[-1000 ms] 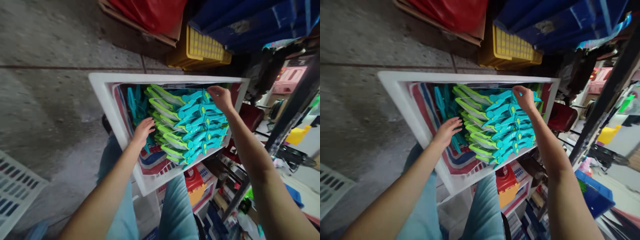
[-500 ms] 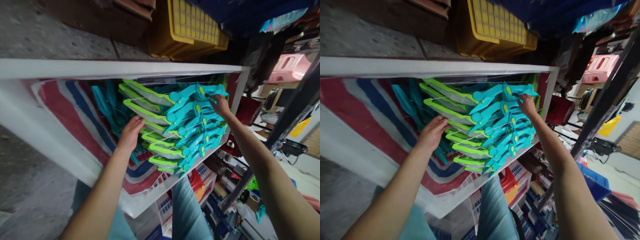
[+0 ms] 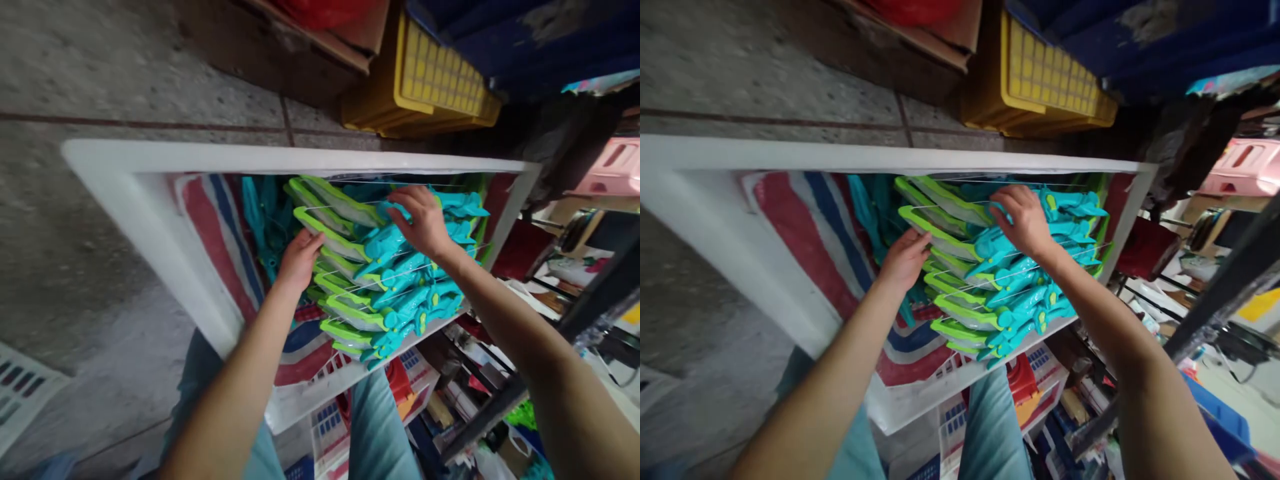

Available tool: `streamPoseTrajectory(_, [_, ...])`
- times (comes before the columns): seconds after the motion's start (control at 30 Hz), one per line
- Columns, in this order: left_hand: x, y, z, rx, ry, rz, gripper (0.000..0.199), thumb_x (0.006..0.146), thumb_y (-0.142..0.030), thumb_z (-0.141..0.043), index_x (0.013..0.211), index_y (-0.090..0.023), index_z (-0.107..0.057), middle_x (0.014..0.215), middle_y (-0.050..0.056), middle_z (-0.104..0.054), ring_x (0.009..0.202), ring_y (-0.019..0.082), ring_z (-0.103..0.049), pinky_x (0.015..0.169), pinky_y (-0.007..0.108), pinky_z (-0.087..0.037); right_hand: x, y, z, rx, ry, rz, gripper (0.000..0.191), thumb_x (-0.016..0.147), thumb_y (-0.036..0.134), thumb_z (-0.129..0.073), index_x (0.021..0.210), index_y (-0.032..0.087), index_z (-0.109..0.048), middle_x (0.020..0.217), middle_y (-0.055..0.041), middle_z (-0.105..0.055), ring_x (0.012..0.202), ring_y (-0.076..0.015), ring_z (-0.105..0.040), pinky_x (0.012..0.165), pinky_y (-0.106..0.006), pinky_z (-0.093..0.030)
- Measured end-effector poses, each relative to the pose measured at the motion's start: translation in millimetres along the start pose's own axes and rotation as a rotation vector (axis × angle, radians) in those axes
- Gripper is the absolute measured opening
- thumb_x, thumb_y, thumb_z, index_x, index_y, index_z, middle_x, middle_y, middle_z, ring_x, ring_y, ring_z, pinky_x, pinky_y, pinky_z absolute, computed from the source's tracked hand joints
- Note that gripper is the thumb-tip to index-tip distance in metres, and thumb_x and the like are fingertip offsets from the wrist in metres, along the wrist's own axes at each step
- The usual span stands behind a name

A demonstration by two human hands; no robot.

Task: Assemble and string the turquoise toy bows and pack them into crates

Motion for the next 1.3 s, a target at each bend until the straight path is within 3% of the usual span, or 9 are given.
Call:
streamPoseTrajectory(0.07, [1,0,-1.6,-0.045,0.013,0.003,0.053,0.054,-0.046,-0.09,0.096,-0.021,-0.07,0.104,0.004,-0.075,0.117,0.028,-0.063,0.1,0.038,-0.048,27,38,-25,0.001,0.13,0.024,0.039,0.096,0.041,-0.05,0.123,0.017,-0.065,0.123,-0.016,-0.066,0.114,-0.0313,-0.059,0.099,-0.046,-0.046])
streamPoseTrajectory(0.13, [0,1,-3.2,-0.098,0.021,0.005,0.051,0.054,-0.044,-0.09,0.095,-0.021,-0.07,0.103,0.004,-0.076,0.116,0.028,-0.063,0.102,0.038,-0.047,45,57,-48,-0.026,0.252,-0.009,0.052,0.093,0.045,-0.054,0.134,0.012,-0.059,0.128,-0.0198,-0.064,0.117,-0.0351,-0.058,0.099,-0.048,-0.046])
streamPoseTrajectory(0.27, [-4,7,-8.6,-0.194,0.027,0.013,0.05,0.055,-0.04,-0.09,0.095,-0.02,-0.068,0.102,0.004,-0.076,0.113,0.026,-0.065,0.106,0.038,-0.043,60,57,-73,0.01,0.389,-0.076,0.061,0.089,0.046,-0.058,0.138,0.01,-0.056,0.13,-0.021,-0.064,0.117,-0.036,-0.061,0.099,-0.046,-0.048])
streamPoseTrajectory(0.5, [-6,14,-13.9,-0.259,0.001,0.021,0.046,0.058,-0.042,-0.086,0.091,-0.018,-0.068,0.095,0.005,-0.075,0.112,0.028,-0.064,0.107,0.04,-0.041,56,38,-64,0.274,0.36,-0.246,0.045,0.074,0.038,-0.067,0.114,0.017,-0.07,0.108,-0.0078,-0.073,0.099,-0.0292,-0.066,0.09,-0.041,-0.052])
streamPoseTrajectory(0.73, [-2,14,-13.1,-0.272,0.024,0.011,0.044,0.059,-0.046,-0.085,0.089,-0.017,-0.069,0.097,0.007,-0.075,0.113,0.029,-0.063,0.106,0.04,-0.041,47,32,-50,0.459,0.473,-0.436,0.049,0.062,0.034,-0.071,0.106,0.012,-0.067,0.095,-0.0067,-0.071,0.088,-0.0255,-0.066,0.08,-0.039,-0.053])
streamPoseTrajectory(0.87, [2,16,-14.6,-0.256,0.063,0.018,0.045,0.059,-0.048,-0.085,0.089,-0.018,-0.07,0.096,0.006,-0.074,0.108,0.028,-0.064,0.103,0.039,-0.042,51,28,-41,0.42,0.496,-0.378,0.048,0.063,0.038,-0.073,0.104,0.015,-0.068,0.099,-0.0066,-0.071,0.095,-0.0278,-0.065,0.087,-0.043,-0.053])
streamPoseTrajectory(1.0, [6,23,-12.6,-0.263,0.042,0.028,0.047,0.053,-0.046,-0.087,0.085,-0.018,-0.068,0.09,0.005,-0.075,0.105,0.028,-0.065,0.1,0.039,-0.044,60,32,-38,0.383,0.5,-0.225,0.056,0.062,0.039,-0.076,0.113,0.018,-0.069,0.117,-0.0087,-0.068,0.111,-0.0314,-0.061,0.101,-0.048,-0.047])
streamPoseTrajectory(1.17, [4,25,-12.1,-0.21,0.029,0.002,0.039,0.057,-0.039,-0.081,0.087,-0.019,-0.068,0.091,0.004,-0.075,0.102,0.027,-0.066,0.097,0.038,-0.047,68,37,-55,0.442,0.579,-0.228,0.062,0.067,0.042,-0.071,0.122,0.015,-0.064,0.116,-0.0079,-0.069,0.11,-0.0318,-0.061,0.102,-0.049,-0.047])
streamPoseTrajectory(1.3, [-2,24,-9.7,-0.051,-0.001,-0.006,0.028,0.062,-0.03,-0.071,0.087,-0.017,-0.069,0.093,0.005,-0.075,0.098,0.028,-0.067,0.096,0.04,-0.048,74,39,-74,0.444,0.624,-0.245,0.05,0.069,0.042,-0.067,0.11,0.014,-0.066,0.103,-0.0062,-0.071,0.1,-0.03,-0.063,0.095,-0.046,-0.051])
Point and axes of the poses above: each hand's wrist, its own x-axis towards the middle knuckle, its own z-axis out of the back of the hand, y = z × x, the point moved 7 cm from there along x, towards the middle knuckle
